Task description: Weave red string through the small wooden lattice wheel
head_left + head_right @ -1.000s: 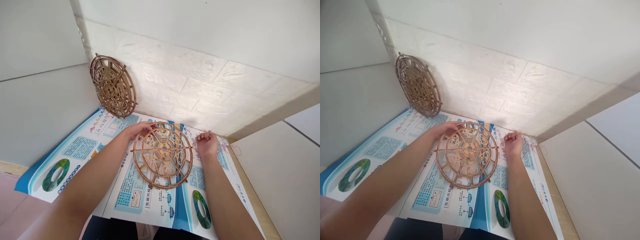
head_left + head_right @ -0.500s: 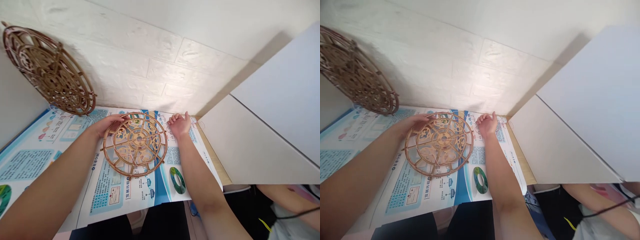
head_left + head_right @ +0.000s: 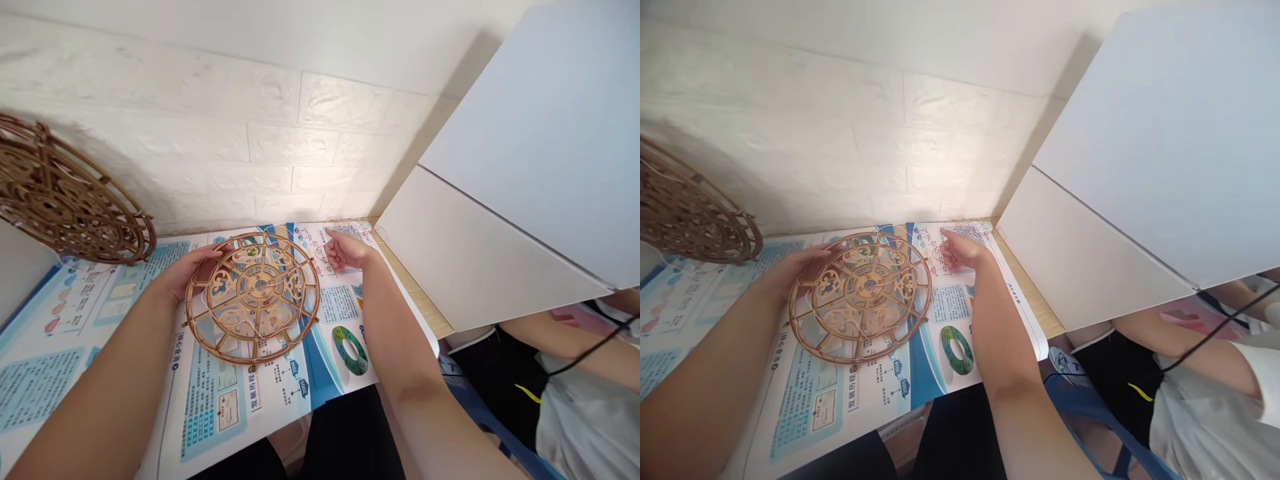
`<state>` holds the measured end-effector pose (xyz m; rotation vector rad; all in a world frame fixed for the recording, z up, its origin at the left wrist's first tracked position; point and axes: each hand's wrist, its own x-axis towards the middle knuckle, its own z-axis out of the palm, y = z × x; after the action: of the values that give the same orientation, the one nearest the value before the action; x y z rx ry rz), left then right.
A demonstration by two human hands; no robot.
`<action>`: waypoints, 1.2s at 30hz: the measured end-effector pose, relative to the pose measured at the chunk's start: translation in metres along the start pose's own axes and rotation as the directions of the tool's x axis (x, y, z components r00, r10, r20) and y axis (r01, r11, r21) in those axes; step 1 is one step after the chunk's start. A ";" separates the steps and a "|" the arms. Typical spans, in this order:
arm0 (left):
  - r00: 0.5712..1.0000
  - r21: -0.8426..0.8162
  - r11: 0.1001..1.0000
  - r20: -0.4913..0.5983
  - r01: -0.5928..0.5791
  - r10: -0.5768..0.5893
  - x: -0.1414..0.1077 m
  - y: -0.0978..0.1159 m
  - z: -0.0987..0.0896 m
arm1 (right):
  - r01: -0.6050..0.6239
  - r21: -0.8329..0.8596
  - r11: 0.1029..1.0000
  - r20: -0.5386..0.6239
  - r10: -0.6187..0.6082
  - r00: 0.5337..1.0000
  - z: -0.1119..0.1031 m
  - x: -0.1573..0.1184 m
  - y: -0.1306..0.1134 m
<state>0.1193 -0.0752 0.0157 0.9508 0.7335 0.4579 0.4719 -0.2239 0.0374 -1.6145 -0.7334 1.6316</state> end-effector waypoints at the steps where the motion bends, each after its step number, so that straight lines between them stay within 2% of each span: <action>1: 1.000 -0.006 1.000 0.013 0.019 -0.018 0.000 0.000 0.000 | 0.038 0.054 0.998 -0.064 -0.034 0.997 0.000 0.003 0.001; 3: 0.999 -0.016 0.999 0.033 0.031 -0.030 -0.001 0.001 0.000 | 0.190 0.200 0.961 -0.262 -0.134 0.956 0.000 0.012 0.001; 5: 0.999 -0.021 1.000 0.031 0.017 -0.016 -0.001 0.002 0.000 | 0.375 0.287 0.881 -0.500 -0.196 0.843 -0.002 0.024 0.000; 7: 1.000 -0.018 1.000 0.022 0.017 -0.016 -0.002 0.002 0.000 | 0.515 0.300 0.803 -0.673 -0.205 0.711 -0.005 0.035 0.001; 9: 1.000 -0.017 1.000 0.020 0.019 -0.018 -0.002 0.002 0.000 | 0.587 0.286 0.757 -0.765 -0.189 0.615 -0.009 0.043 0.003; 12: 1.000 -0.023 1.000 0.027 0.007 -0.007 -0.001 0.002 -0.002 | 0.633 0.259 0.730 -0.817 -0.183 0.546 -0.015 0.049 0.005; 15: 0.999 -0.035 0.999 0.037 0.006 -0.005 0.000 0.001 -0.004 | 0.666 0.178 0.724 -0.849 -0.230 0.476 -0.015 0.047 0.005; 16: 0.999 -0.038 0.999 0.041 0.009 -0.008 0.001 0.000 -0.004 | 0.669 0.152 0.728 -0.839 -0.262 0.476 -0.013 0.046 0.004; 17: 0.999 -0.039 0.999 0.045 0.010 -0.009 0.001 0.000 -0.005 | 0.661 0.144 0.736 -0.809 -0.297 0.507 -0.010 0.045 0.004; 18: 0.999 -0.038 0.999 0.050 0.010 -0.008 0.001 0.000 -0.005 | 0.637 0.158 0.755 -0.757 -0.322 0.569 -0.005 0.044 0.003; 20: 0.998 -0.034 0.999 0.057 0.003 -0.001 0.000 0.000 -0.004 | 0.539 0.223 0.813 -0.616 -0.311 0.724 0.005 0.045 0.002; 21: 0.998 -0.032 0.999 0.060 -0.002 0.004 -0.001 0.000 -0.003 | 0.490 0.256 0.833 -0.563 -0.283 0.776 0.011 0.046 0.002; 22: 0.998 -0.030 1.000 0.062 -0.004 0.006 -0.002 0.001 -0.002 | 0.465 0.285 0.838 -0.535 -0.263 0.803 0.016 0.047 0.002; 25: 0.998 -0.021 1.000 0.060 -0.001 0.002 -0.006 0.002 0.000 | 0.524 0.394 0.755 -0.533 -0.276 0.800 0.024 0.053 0.003; 29: 0.999 -0.028 1.000 0.039 -0.014 0.015 -0.009 0.003 0.000 | 0.572 0.523 0.632 -0.555 -0.257 0.791 0.014 0.054 0.004; 33: 1.000 -0.024 1.000 0.026 -0.013 0.013 -0.010 0.003 -0.003 | 0.647 0.526 0.552 -0.661 -0.213 0.719 -0.004 0.051 0.005; 36: 1.000 -0.022 1.000 0.011 -0.014 0.014 -0.013 0.003 -0.004 | 0.670 0.513 0.537 -0.698 -0.194 0.689 -0.012 0.051 0.005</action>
<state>0.1081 -0.0799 0.0213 0.9376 0.7111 0.4717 0.4852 -0.1871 0.0027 -1.0391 -0.0808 0.7704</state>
